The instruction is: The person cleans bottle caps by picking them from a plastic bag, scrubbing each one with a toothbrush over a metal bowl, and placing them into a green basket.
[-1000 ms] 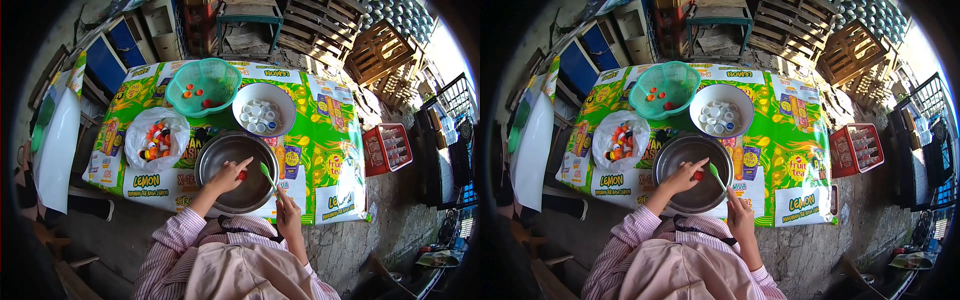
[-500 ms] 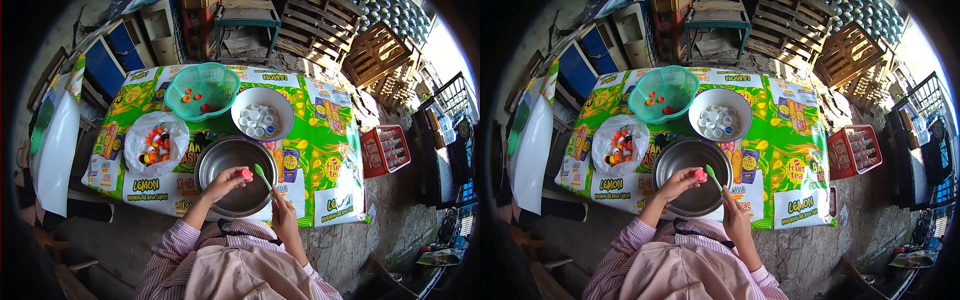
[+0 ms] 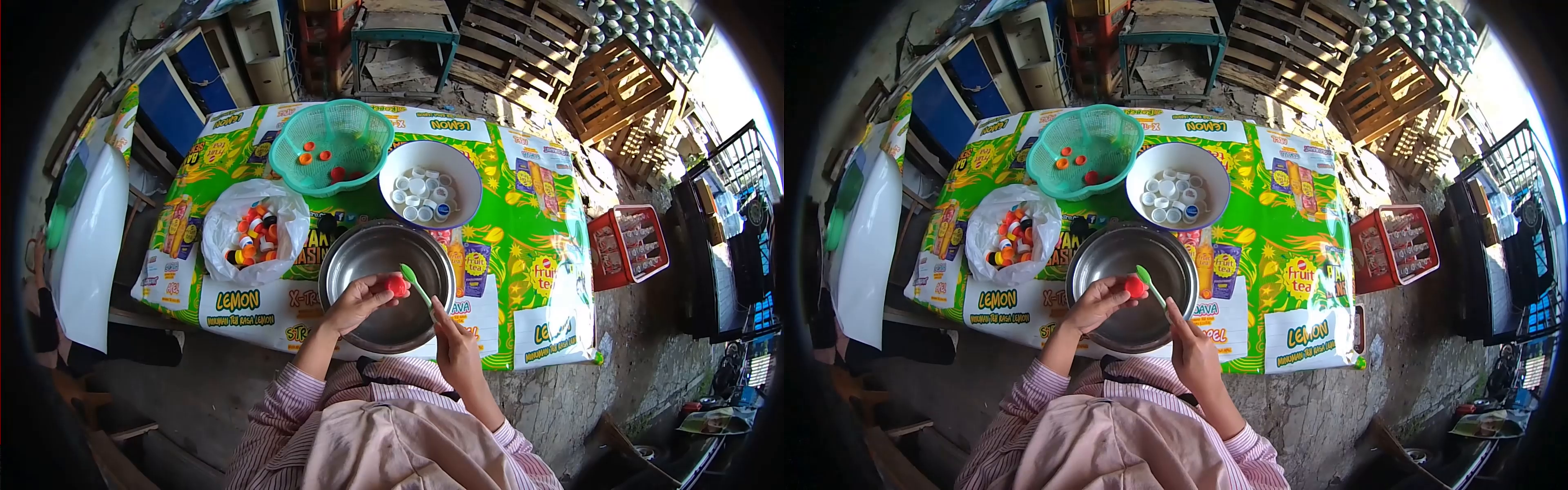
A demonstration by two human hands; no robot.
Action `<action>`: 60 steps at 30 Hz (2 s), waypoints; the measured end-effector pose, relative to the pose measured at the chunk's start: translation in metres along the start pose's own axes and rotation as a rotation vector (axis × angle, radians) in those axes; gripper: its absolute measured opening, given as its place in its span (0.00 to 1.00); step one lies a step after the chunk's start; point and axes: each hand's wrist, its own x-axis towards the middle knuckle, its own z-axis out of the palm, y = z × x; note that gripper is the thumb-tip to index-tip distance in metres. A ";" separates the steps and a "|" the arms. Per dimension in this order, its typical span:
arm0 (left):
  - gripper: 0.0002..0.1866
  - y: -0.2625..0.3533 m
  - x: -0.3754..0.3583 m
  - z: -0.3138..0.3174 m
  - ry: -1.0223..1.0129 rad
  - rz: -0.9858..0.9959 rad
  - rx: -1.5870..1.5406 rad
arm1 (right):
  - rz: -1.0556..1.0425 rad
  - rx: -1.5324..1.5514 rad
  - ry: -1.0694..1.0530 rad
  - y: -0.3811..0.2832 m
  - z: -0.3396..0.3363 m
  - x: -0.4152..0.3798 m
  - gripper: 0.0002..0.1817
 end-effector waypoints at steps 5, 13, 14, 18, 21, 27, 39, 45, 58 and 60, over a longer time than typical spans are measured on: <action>0.20 0.007 0.000 0.002 -0.009 0.026 -0.064 | -0.036 0.044 0.020 0.004 0.011 -0.008 0.29; 0.20 0.003 -0.001 0.002 0.056 0.010 -0.104 | 0.093 0.093 0.017 -0.002 0.015 -0.014 0.28; 0.20 0.002 -0.001 0.002 0.056 0.009 -0.105 | 0.115 0.054 0.010 -0.002 0.011 -0.013 0.28; 0.20 0.002 0.000 0.003 0.046 0.023 -0.023 | 0.030 0.064 -0.045 -0.004 0.017 -0.013 0.28; 0.21 0.002 0.001 0.002 0.000 0.038 0.048 | 0.057 0.030 0.002 0.000 0.012 -0.004 0.28; 0.20 0.005 0.001 0.003 -0.006 0.033 -0.002 | 0.072 0.057 -0.014 0.002 0.012 -0.005 0.29; 0.19 0.009 -0.001 0.008 0.016 0.061 -0.095 | -0.043 0.070 -0.030 0.007 0.015 -0.017 0.29; 0.22 0.006 0.001 0.004 0.088 0.096 0.142 | 0.069 0.007 0.068 0.015 0.002 -0.005 0.29; 0.48 0.024 -0.004 0.028 0.300 0.422 0.926 | 0.010 0.007 -0.121 0.006 0.010 -0.010 0.29; 0.49 0.019 -0.001 0.023 0.266 0.482 0.934 | 0.049 0.174 -0.120 0.005 0.010 -0.011 0.28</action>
